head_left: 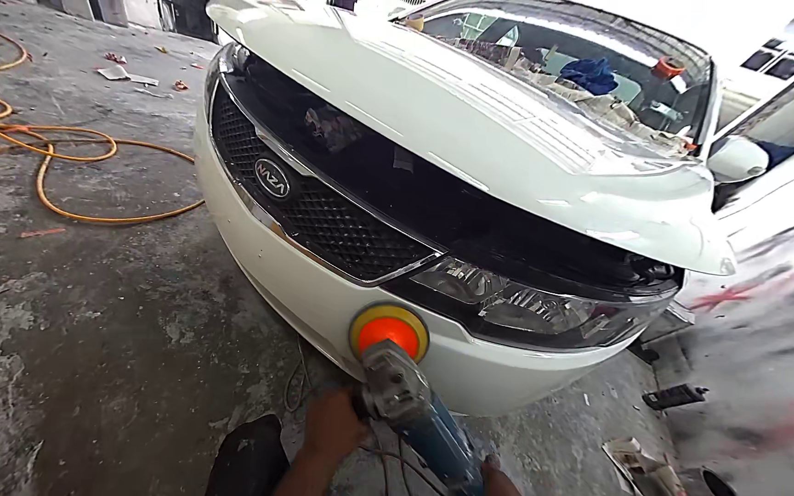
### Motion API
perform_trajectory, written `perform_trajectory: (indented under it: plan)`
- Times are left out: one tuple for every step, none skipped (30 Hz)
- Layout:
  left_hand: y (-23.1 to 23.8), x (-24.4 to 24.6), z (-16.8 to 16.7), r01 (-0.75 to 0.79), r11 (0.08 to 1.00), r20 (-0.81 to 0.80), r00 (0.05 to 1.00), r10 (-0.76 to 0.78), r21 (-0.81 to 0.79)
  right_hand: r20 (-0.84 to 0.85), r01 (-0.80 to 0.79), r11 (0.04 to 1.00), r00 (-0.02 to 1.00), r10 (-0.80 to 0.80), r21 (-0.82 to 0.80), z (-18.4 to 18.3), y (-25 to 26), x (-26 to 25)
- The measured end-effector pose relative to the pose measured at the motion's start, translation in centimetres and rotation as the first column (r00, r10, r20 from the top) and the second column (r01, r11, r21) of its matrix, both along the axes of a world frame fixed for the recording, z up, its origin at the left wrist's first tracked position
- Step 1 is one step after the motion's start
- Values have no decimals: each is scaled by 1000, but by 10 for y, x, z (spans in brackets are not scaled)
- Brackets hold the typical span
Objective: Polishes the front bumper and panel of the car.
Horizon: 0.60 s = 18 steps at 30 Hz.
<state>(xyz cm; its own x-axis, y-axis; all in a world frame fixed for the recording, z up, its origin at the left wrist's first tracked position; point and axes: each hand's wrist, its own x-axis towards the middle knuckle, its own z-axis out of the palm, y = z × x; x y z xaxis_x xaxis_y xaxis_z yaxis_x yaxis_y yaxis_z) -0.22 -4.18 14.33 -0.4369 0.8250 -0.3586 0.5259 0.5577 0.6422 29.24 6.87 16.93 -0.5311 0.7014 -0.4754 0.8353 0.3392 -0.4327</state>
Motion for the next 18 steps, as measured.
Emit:
perform_trajectory:
  plan:
    - [-4,-17,1,-78,997,9,997,78,5,63,-20,1000,998,19,18,7,0,-24]
    - [-7,-31,-1,-164,986,17,986,164,11,138,-46,998,990,40,42,17,0,-50]
    - [-11,-43,-7,-258,966,33,966,257,30,212,-88,993,975,69,78,28,-1,-74]
    - [-13,-52,-15,-348,936,55,937,345,52,268,-138,982,958,99,130,39,-2,-96]
    - [-15,-59,-25,-422,905,75,906,417,59,312,-183,968,942,123,173,50,-3,-116]
    - [-16,-65,-33,-479,876,94,876,473,54,342,-226,952,928,146,206,60,-4,-132]
    - [-17,-69,-40,-520,853,106,852,514,46,360,-260,938,918,167,229,67,-3,-144]
    - [-18,-71,-43,-549,835,112,833,542,37,372,-281,930,911,180,238,72,-1,-152]
    - [-17,-70,-44,-565,825,115,821,559,24,382,-294,924,905,186,246,73,0,-155]
    - [-17,-68,-42,-569,822,112,818,564,19,383,-297,921,905,186,253,73,2,-153]
    - [-16,-65,-39,-563,826,103,823,559,24,381,-291,920,907,179,261,70,3,-148]
    - [-14,-60,-37,-546,837,92,836,541,33,371,-275,924,914,165,267,65,3,-139]
    - [-13,-53,-34,-513,857,78,857,509,38,358,-250,930,923,144,270,60,3,-126]
    - [-11,-45,-31,-472,880,68,881,468,48,340,-215,938,933,115,273,52,1,-110]
    - [-9,-35,-26,-420,906,62,907,417,53,317,-170,948,945,79,270,43,-1,-91]
    - [-6,-25,-20,-352,935,50,935,350,48,286,-117,958,957,38,262,33,-3,-70]
    - [-4,-14,-13,-275,961,34,961,274,42,251,-57,969,968,-6,240,21,-6,-49]
    - [0,-3,-8,-189,982,18,982,189,27,208,7,977,977,-53,214,10,-10,-27]
